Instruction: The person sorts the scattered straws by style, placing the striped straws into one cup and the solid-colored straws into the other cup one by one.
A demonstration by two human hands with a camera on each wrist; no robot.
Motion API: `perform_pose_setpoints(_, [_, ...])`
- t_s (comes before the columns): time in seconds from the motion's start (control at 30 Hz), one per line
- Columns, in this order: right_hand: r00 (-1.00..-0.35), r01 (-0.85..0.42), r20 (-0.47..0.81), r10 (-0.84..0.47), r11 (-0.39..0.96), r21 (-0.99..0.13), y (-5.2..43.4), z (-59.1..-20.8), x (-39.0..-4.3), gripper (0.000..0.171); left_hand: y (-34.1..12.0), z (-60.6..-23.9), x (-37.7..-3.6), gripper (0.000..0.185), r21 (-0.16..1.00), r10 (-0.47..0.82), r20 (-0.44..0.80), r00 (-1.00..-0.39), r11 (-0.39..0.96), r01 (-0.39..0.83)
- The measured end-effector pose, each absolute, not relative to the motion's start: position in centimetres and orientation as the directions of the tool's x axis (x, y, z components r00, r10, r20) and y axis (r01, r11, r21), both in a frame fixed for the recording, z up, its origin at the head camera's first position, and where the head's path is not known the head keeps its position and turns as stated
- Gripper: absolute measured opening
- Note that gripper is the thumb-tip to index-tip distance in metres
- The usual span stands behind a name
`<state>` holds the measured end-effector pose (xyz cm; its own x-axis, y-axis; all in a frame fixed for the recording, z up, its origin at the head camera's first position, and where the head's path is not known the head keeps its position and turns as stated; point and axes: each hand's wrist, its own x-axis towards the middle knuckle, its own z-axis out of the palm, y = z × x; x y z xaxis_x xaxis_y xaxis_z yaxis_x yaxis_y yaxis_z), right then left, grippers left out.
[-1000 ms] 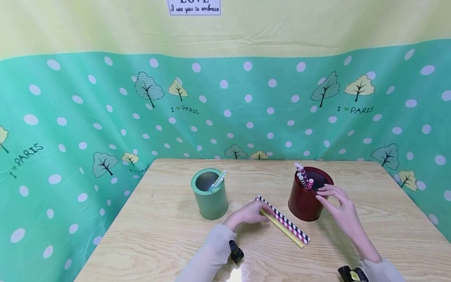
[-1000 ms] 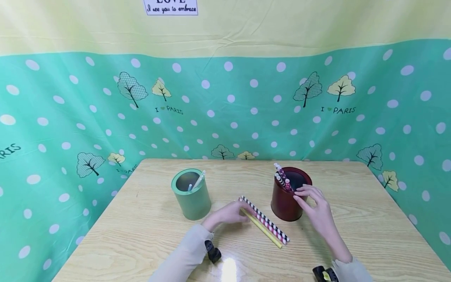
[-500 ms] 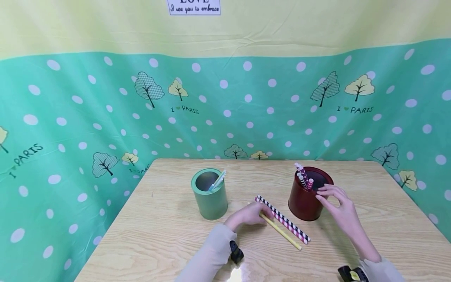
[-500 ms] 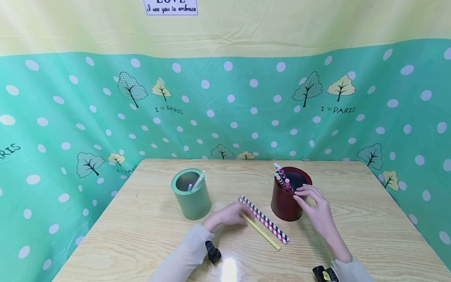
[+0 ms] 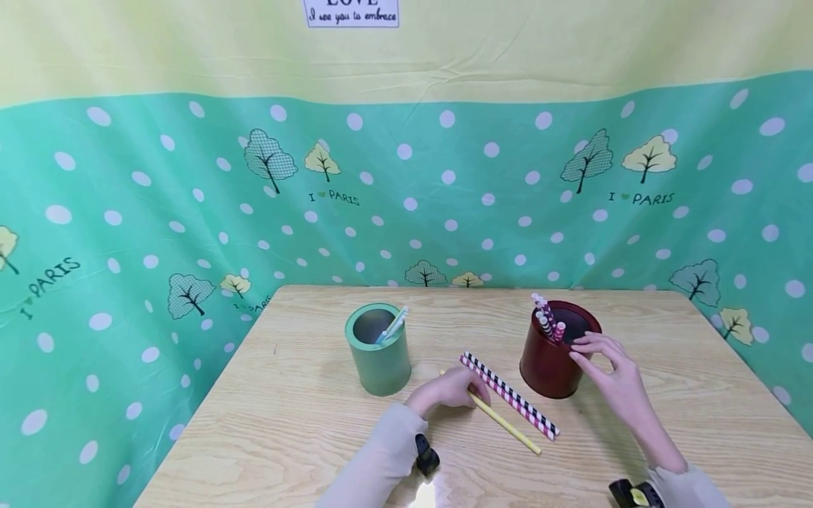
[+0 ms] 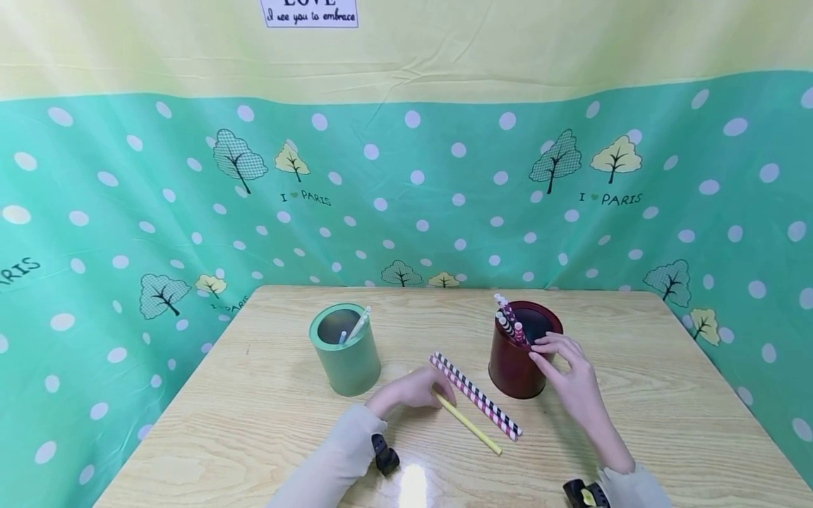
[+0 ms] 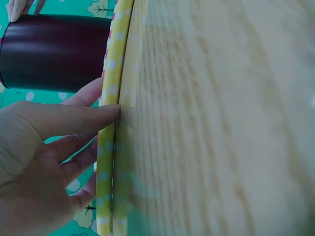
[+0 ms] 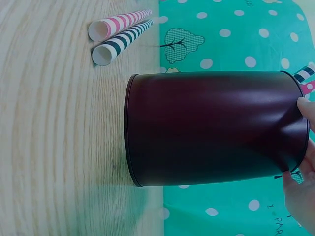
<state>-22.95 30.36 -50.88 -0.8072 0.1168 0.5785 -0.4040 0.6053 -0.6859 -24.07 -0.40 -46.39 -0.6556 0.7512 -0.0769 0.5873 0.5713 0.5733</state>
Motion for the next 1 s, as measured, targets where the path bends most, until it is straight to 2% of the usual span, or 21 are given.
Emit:
perform_pose_setpoints(0.33, [-0.805, -0.414, 0.582, 0.114, 0.594, -0.690, 30.48, -51.03, -22.83, 0.018, -0.24, -46.39, -24.08, 0.026, 0.523, 0.721, -0.088, -0.687, 0.620, 0.585])
perform_pose_setpoints(0.73, [-0.823, -0.382, 0.555, 0.119, 0.608, -0.697, 30.56, -50.94, -22.76, 0.017, -0.18, -46.09, -23.88, 0.025, 0.524, 0.742, -0.074, -0.667, 0.598, 0.607])
perform_pose_setpoints(1.0, [-0.817, -0.408, 0.568, 0.102, 0.594, -0.694, 30.64, -51.02, -23.00, 0.017, -0.30, -46.29, -24.12, 0.027, 0.556, 0.751, -0.032, -0.660, 0.562, 0.612])
